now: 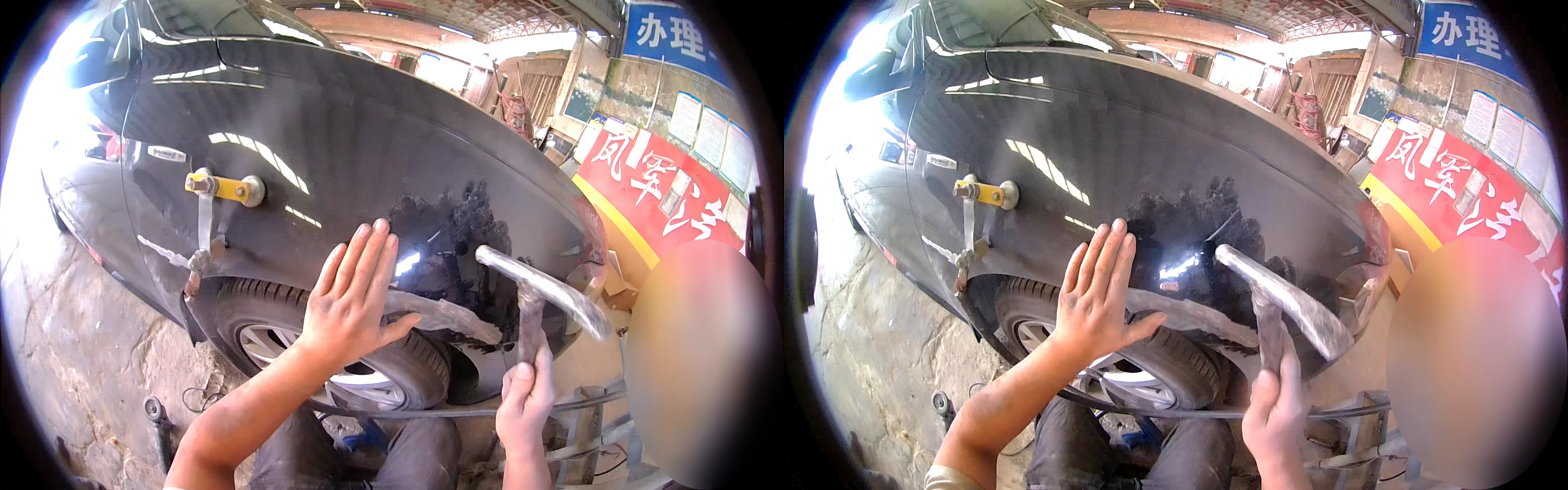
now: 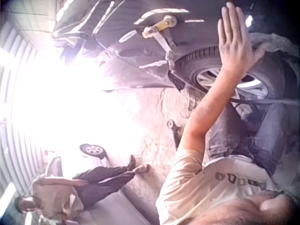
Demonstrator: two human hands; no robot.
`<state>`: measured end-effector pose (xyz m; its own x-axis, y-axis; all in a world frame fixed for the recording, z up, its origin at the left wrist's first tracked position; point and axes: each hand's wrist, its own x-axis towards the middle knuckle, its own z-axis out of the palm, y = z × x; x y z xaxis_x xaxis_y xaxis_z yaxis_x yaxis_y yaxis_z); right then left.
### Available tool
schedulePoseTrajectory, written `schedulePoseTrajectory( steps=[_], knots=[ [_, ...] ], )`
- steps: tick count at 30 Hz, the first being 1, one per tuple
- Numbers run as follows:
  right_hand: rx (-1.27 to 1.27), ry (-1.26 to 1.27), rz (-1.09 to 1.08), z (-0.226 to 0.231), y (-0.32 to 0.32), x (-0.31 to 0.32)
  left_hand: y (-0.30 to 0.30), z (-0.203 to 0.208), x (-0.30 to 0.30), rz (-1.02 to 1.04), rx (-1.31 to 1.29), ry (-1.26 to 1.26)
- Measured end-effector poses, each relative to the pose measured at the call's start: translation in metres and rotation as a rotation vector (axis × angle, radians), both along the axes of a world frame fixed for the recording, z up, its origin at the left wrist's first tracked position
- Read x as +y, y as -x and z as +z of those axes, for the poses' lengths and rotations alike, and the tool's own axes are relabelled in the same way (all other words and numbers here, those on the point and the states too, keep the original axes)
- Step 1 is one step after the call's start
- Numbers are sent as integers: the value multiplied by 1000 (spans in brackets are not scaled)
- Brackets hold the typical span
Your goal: The person uses a hammer and a metal dolly to tap and flatten a dent on the rear quarter panel of a black car. They repeatedly tap the dolly against the panel while holding it in place with their other hand, working around the wheel arch.
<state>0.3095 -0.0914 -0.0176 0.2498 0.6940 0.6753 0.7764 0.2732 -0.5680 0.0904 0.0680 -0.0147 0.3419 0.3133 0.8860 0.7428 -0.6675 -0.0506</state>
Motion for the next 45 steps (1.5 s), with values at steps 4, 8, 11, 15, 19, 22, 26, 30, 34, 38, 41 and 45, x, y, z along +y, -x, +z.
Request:
schedulePoseTrajectory(
  steps=[4,8,11,15,19,22,26,30,34,38,41,45],
  knots=[
    [-181,-130,-23,-9,-8,9,-2,1,-1,-8,9,11],
    [-95,-5,-9,2,0,2,0,-2,0,-1,15,27],
    [-297,-163,-24,1,-5,7,-1,2,-1,-5,17,29],
    [-250,29,-4,14,7,6,0,-1,-1,17,24,29],
    [-265,-60,-16,5,5,0,-1,0,0,-25,18,56],
    [-281,72,5,10,7,6,0,0,0,1,21,30],
    [-253,24,-5,2,7,-6,1,0,0,-19,13,40],
    [-137,82,5,9,17,-2,0,1,-1,-31,-11,38],
    [-311,-179,54,12,20,-3,0,-1,0,-35,-22,35],
    [-189,55,30,8,22,-4,0,-1,1,-4,1,33],
    [-314,-144,27,10,24,-6,0,-1,2,-23,0,47],
    [-220,71,-26,5,22,-2,0,-2,1,-18,-3,37]
  ],
)
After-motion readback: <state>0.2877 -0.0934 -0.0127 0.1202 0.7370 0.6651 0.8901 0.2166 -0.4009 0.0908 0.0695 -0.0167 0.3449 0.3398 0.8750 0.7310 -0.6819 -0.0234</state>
